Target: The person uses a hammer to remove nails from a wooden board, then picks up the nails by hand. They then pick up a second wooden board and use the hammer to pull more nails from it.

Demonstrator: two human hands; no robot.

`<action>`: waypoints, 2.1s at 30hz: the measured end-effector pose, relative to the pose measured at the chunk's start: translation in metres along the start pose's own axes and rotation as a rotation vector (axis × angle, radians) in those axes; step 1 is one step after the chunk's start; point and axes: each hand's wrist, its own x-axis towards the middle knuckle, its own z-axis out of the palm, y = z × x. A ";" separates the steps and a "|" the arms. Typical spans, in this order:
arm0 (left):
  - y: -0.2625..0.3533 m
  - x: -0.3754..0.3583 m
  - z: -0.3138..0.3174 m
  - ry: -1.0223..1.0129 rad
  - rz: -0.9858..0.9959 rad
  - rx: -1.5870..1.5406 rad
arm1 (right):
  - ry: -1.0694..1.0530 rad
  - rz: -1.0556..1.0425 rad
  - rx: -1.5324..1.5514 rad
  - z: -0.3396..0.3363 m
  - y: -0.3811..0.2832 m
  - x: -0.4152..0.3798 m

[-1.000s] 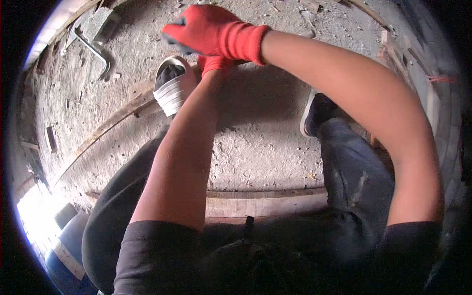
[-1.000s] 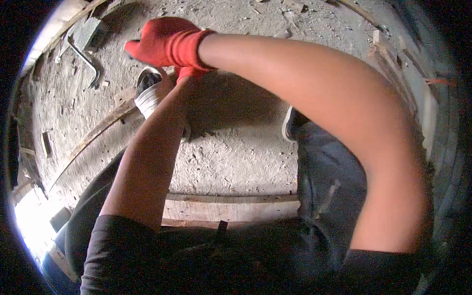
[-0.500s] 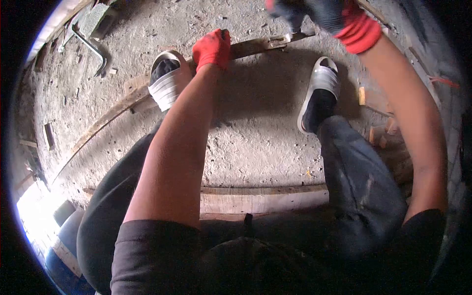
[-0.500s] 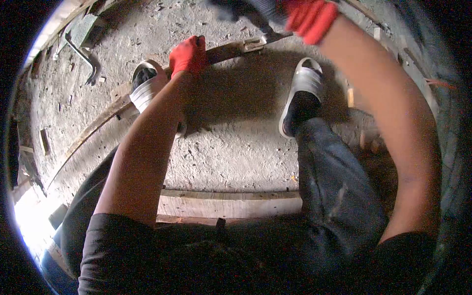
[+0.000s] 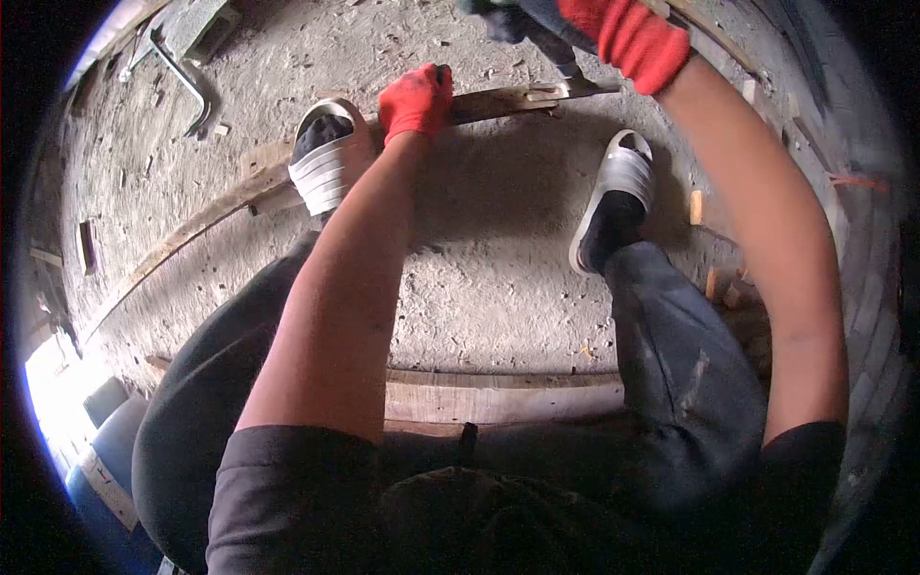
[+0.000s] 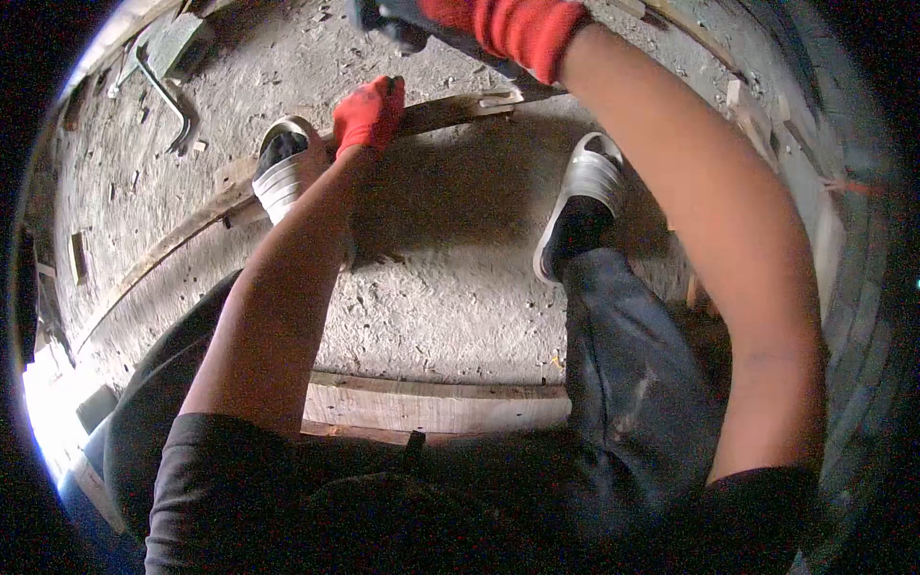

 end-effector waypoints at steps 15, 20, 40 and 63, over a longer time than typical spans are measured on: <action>-0.006 0.006 -0.003 -0.114 -0.052 -0.057 | -0.201 -0.205 -0.935 0.106 0.045 -0.033; -0.011 0.009 0.007 -0.064 0.026 -0.104 | -0.368 -0.251 -1.027 0.110 0.050 -0.087; -0.006 -0.012 0.003 -0.006 0.135 -0.045 | -0.749 -0.492 -1.045 0.129 0.188 -0.158; -0.011 0.021 0.005 -0.047 0.015 -0.090 | -0.015 -0.263 -0.673 0.017 0.028 -0.011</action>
